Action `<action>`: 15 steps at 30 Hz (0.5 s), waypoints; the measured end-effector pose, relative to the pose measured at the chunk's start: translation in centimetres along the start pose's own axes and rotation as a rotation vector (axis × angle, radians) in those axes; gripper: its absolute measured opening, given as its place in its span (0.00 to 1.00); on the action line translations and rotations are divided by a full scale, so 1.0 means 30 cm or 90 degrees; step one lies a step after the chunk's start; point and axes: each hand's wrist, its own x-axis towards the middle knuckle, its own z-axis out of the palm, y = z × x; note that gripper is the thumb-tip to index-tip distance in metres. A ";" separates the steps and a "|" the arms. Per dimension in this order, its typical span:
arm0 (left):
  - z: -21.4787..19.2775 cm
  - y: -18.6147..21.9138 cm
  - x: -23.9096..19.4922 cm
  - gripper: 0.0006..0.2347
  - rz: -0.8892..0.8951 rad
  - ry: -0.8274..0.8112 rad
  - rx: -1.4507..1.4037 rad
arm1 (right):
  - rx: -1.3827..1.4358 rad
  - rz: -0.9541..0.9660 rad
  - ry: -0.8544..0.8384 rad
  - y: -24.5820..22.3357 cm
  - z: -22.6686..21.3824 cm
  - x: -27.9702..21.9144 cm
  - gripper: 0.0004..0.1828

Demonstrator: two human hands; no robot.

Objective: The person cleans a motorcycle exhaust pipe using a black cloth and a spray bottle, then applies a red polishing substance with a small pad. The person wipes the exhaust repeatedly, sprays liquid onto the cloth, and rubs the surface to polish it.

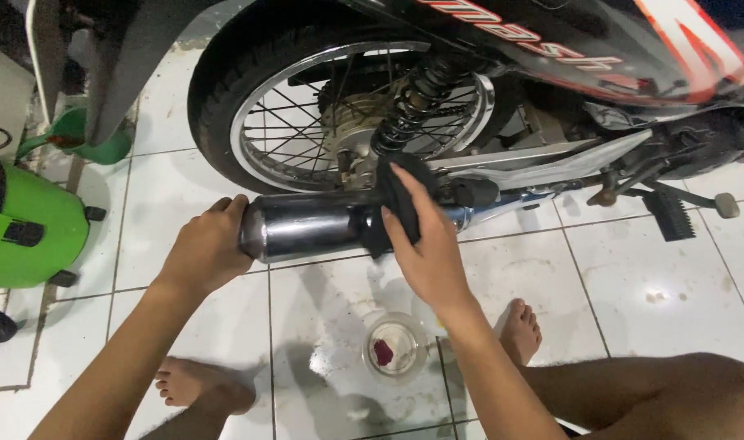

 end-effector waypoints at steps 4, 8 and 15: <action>-0.006 0.011 -0.018 0.31 0.019 0.029 -0.005 | -0.111 -0.201 0.134 0.221 0.076 -0.006 0.26; 0.015 -0.005 0.004 0.31 0.023 0.046 -0.005 | -0.251 -0.096 0.050 0.239 0.134 -0.017 0.25; 0.038 -0.024 0.015 0.32 0.031 0.053 0.006 | -0.341 -0.303 0.101 0.295 0.368 -0.014 0.27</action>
